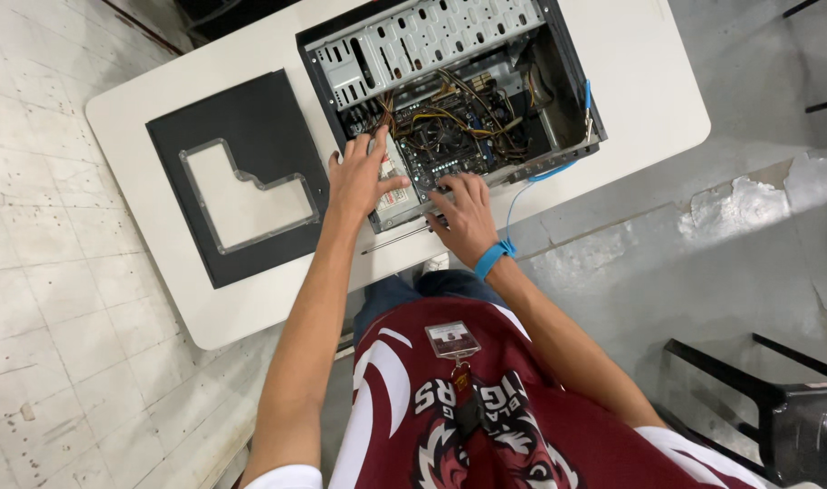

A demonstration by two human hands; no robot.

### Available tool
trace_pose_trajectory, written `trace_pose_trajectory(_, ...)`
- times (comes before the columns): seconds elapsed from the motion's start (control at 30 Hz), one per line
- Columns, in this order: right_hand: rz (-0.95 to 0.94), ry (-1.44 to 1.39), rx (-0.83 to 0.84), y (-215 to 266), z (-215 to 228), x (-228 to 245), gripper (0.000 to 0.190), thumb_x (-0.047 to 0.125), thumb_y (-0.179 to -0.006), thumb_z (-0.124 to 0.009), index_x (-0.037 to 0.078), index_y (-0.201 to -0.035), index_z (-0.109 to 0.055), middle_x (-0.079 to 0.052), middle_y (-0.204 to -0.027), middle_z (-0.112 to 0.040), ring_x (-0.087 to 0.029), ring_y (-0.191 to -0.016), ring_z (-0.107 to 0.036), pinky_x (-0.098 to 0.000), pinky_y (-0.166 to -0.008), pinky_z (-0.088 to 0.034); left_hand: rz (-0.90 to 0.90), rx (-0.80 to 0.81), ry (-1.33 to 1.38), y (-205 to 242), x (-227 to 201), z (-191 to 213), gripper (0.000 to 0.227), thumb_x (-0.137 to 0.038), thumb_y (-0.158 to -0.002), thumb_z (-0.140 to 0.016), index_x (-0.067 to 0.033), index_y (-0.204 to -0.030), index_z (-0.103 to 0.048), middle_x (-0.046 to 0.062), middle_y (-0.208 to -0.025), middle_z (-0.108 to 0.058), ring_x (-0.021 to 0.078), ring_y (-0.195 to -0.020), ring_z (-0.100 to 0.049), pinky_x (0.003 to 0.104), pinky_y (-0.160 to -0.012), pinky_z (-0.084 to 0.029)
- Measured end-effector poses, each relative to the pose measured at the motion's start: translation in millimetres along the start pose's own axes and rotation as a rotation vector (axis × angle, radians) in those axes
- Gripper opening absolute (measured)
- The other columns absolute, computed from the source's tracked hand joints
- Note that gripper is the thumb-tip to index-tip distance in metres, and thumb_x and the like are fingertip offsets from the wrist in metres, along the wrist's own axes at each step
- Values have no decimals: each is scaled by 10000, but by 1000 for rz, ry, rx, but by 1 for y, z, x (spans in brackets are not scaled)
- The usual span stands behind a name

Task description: The person uses a screwdriver to tighten screws on the side of a computer case while seated at a white table. They repeatedly place the screwdriver down and pick it back up while adjusting the case and internal components.

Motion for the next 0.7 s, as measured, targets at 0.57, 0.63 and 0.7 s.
trace_pose_trajectory(0.57,-1159,-1153,124,39,-57,17,403,211,-1157,-713,-131,-1371,-711,-236,-1065,-822,-257,-891,-829,-381,-770,-763,19,157,100,3,-11,16,1332,-889,-878,-793,-186,-1847,-208,160,-1733,-438,336,-1610,-396,794,-1181,-493)
trace_pose_trajectory(0.63,-1172,-1142,88,42,-62,14,382,203,-1161,-709,-125,-1356,-719,-226,-1043,-824,-252,-875,-828,-376,-759,-765,25,161,95,2,-9,17,1357,-897,-854,-802,-188,-1847,-208,153,-1742,-435,333,-1613,-393,793,-1173,-496)
trace_pose_trajectory(0.7,-1106,-1086,140,50,-75,9,344,235,-1159,-722,-86,-1277,-764,-221,-1011,-827,-280,-885,-831,-420,-760,-755,-5,137,161,5,-6,16,1312,-840,-889,-818,-185,-1852,-216,146,-1775,-415,331,-1638,-356,800,-1188,-463)
Point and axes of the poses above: each hand's wrist, its own y-axis away from the middle knuckle, its own z-axis out of the back of the hand, x = y × z, the point moved 5 cm from there along -y, towards the middle knuckle
